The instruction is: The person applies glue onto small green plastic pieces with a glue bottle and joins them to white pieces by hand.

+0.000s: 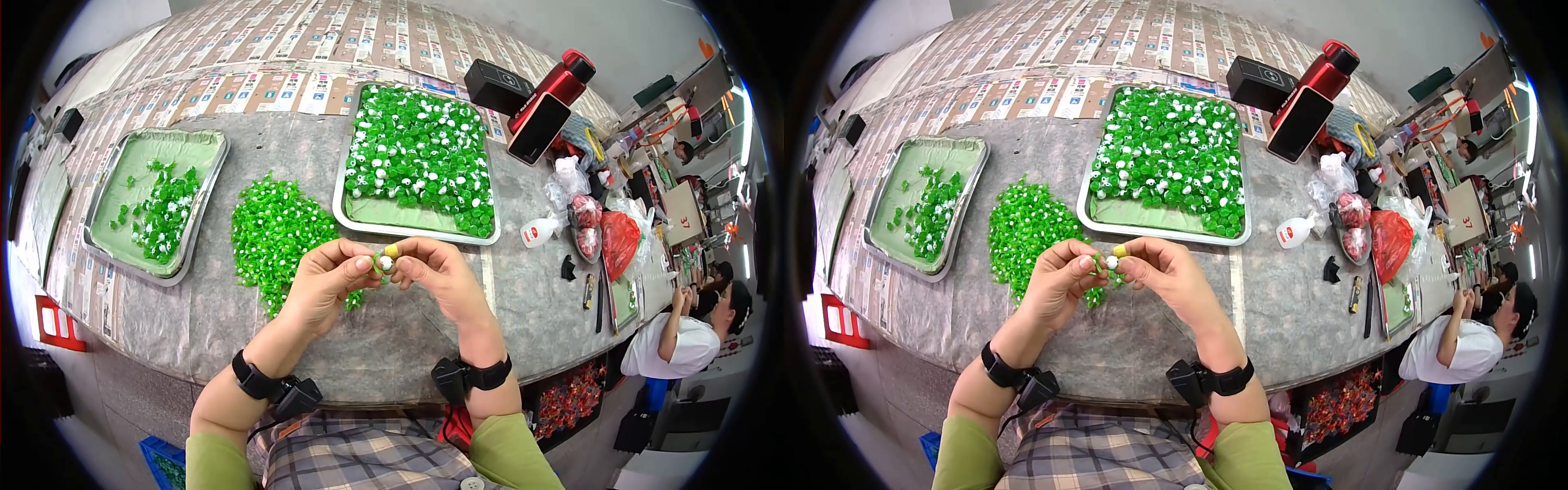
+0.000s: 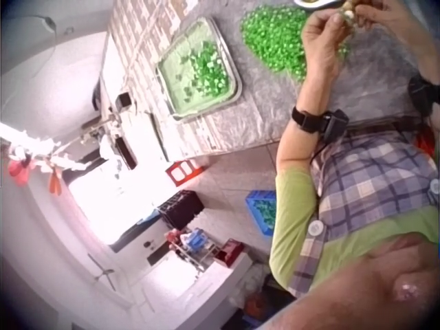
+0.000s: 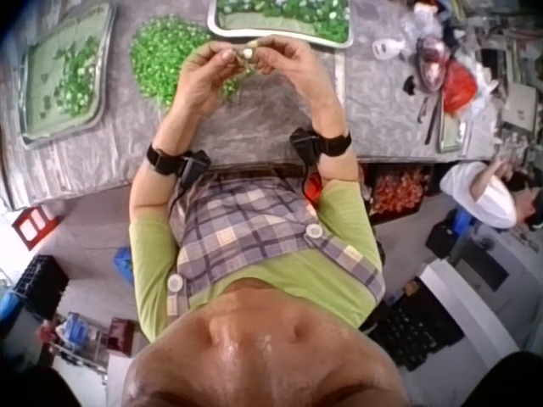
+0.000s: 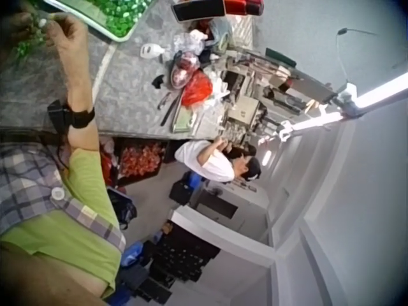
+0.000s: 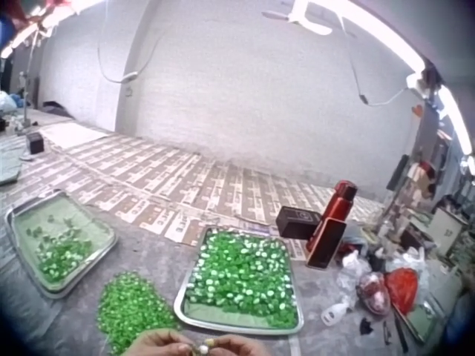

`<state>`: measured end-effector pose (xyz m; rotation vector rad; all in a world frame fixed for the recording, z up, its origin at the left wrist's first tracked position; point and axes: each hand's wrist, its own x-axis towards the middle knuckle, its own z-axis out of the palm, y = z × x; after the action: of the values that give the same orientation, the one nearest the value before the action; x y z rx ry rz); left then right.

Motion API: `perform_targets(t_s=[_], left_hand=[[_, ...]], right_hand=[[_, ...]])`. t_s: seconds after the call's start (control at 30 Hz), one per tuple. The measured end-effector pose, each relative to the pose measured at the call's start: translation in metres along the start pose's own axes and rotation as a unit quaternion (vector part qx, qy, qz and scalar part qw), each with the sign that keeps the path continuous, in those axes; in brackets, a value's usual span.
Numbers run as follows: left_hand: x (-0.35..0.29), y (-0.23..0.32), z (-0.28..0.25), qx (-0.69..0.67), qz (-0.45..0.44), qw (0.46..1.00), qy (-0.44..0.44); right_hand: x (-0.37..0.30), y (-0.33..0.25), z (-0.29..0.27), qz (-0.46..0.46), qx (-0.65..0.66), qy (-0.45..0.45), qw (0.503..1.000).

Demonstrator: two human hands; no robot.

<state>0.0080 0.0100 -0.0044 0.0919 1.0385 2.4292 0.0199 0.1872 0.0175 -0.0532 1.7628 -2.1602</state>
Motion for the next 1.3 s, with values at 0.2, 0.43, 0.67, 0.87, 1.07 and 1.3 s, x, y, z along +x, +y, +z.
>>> perform_targets(t_s=[0.2,0.43,0.67,0.87,1.07,1.3], left_hand=[[0.001,-0.001,0.003,0.008,0.005,1.000,0.012],[0.002,-0.002,0.000,0.014,0.007,0.998,0.053],[0.002,-0.004,-0.001,0.034,0.009,0.998,0.053],[0.000,-0.003,0.001,0.136,0.103,0.984,0.043],[-0.001,0.001,0.006,0.201,0.136,0.969,0.047],[-0.002,0.004,0.009,0.487,0.307,0.818,0.015]], right_hand=[[0.001,0.006,0.008,-0.018,0.059,0.007,0.998],[-0.003,-0.002,0.017,-0.122,0.035,0.085,0.988],[-0.003,0.000,0.021,-0.116,-0.014,0.078,0.990],[-0.004,0.000,0.024,-0.100,-0.015,0.083,0.991],[-0.005,-0.003,0.022,-0.065,0.039,0.064,0.995],[-0.005,-0.003,0.013,-0.053,0.012,0.017,0.998]])
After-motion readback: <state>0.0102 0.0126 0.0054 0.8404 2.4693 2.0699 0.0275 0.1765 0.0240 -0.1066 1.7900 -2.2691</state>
